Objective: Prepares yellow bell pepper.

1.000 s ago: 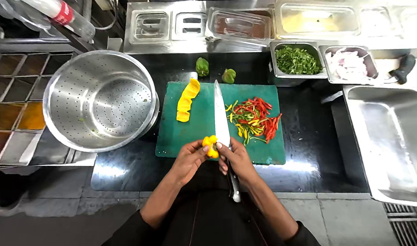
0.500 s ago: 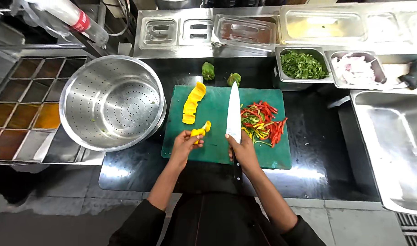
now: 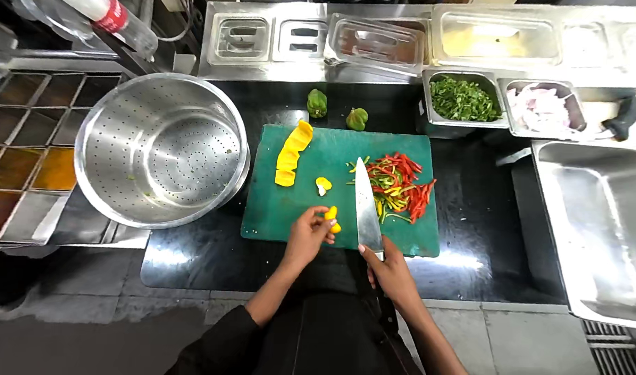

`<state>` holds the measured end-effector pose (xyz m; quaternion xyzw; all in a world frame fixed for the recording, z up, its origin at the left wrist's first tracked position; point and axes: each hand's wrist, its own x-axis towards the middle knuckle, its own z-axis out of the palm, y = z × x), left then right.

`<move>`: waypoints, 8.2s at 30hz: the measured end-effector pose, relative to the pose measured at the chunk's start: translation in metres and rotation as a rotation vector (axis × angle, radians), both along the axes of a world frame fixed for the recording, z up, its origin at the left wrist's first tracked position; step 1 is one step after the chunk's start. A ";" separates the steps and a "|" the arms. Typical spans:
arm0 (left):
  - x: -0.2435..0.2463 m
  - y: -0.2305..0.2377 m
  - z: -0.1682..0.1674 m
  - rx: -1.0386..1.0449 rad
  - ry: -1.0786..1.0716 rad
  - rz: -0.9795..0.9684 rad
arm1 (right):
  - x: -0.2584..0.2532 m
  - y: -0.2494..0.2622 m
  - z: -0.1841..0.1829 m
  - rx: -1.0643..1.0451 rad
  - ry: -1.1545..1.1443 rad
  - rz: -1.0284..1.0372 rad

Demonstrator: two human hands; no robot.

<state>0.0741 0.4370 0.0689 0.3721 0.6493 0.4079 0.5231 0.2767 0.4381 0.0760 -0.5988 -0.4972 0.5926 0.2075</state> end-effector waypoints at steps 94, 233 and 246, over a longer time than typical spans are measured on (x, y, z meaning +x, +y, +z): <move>-0.026 0.101 -0.059 1.160 0.419 -0.878 | -0.036 0.001 0.037 -0.081 -0.850 0.411; -0.049 0.077 -0.024 0.703 0.696 -0.642 | -0.036 0.008 0.059 0.007 -0.879 0.558; -0.055 0.075 -0.037 0.855 0.732 -0.603 | -0.041 0.007 0.059 -0.078 -0.854 0.613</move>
